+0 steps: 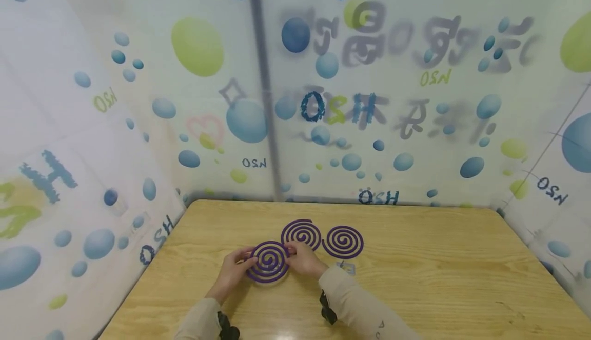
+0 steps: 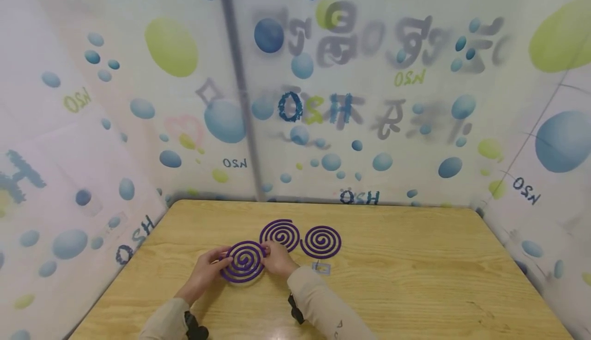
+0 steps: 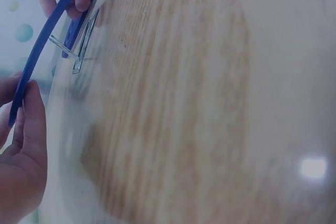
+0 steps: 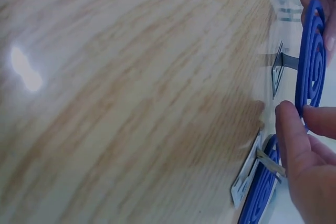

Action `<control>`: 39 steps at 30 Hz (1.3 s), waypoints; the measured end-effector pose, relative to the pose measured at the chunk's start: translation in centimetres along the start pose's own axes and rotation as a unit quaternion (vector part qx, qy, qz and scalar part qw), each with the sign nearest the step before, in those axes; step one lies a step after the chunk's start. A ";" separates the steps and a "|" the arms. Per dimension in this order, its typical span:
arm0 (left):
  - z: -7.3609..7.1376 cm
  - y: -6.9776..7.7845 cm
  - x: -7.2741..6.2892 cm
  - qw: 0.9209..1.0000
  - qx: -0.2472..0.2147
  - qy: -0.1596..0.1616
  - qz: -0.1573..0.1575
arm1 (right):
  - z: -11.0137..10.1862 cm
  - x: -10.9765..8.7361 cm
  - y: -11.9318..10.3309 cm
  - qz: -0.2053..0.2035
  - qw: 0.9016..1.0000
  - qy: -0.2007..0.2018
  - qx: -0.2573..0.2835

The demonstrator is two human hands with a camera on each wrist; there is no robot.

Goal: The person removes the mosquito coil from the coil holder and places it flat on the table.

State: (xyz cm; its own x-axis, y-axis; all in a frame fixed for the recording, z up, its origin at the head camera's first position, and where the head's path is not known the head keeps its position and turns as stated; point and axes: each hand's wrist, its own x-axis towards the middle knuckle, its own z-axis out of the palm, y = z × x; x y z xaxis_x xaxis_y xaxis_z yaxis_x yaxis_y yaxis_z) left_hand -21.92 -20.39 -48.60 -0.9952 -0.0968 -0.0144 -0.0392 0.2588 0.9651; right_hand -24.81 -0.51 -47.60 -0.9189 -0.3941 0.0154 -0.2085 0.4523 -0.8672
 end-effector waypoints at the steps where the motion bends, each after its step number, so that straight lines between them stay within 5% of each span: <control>1: 0.0 0.0 0.0 1.000 -0.001 0.000 -0.001 | -0.1 0.0 0.0 -0.004 1.000 0.001 -0.002; 7: 0.0 0.4 0.0 1.000 -0.017 -0.004 -0.003 | -0.5 -0.1 -0.4 -0.032 0.999 0.013 -0.005; 21: 0.0 2.7 0.9 0.999 -0.025 -0.039 -0.006 | -3.2 -0.5 -0.6 -0.017 0.991 -0.007 0.129; 32: 2.4 5.2 0.9 0.993 -0.068 -0.098 0.020 | -8.0 -1.9 -1.0 0.016 0.985 0.000 0.172; 39: 4.8 5.3 1.1 0.986 -0.107 -0.124 0.042 | -10.3 -2.4 0.5 0.023 0.985 0.034 0.170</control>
State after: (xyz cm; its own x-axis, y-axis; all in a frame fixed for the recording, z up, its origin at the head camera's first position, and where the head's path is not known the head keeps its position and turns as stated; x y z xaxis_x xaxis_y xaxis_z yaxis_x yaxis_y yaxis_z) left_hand -23.66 -14.55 -44.73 -0.9866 0.1604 0.0305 0.0382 0.0453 0.9982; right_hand -26.18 8.88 -42.90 -0.9474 -0.3199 -0.0043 -0.0525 0.1689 -0.9842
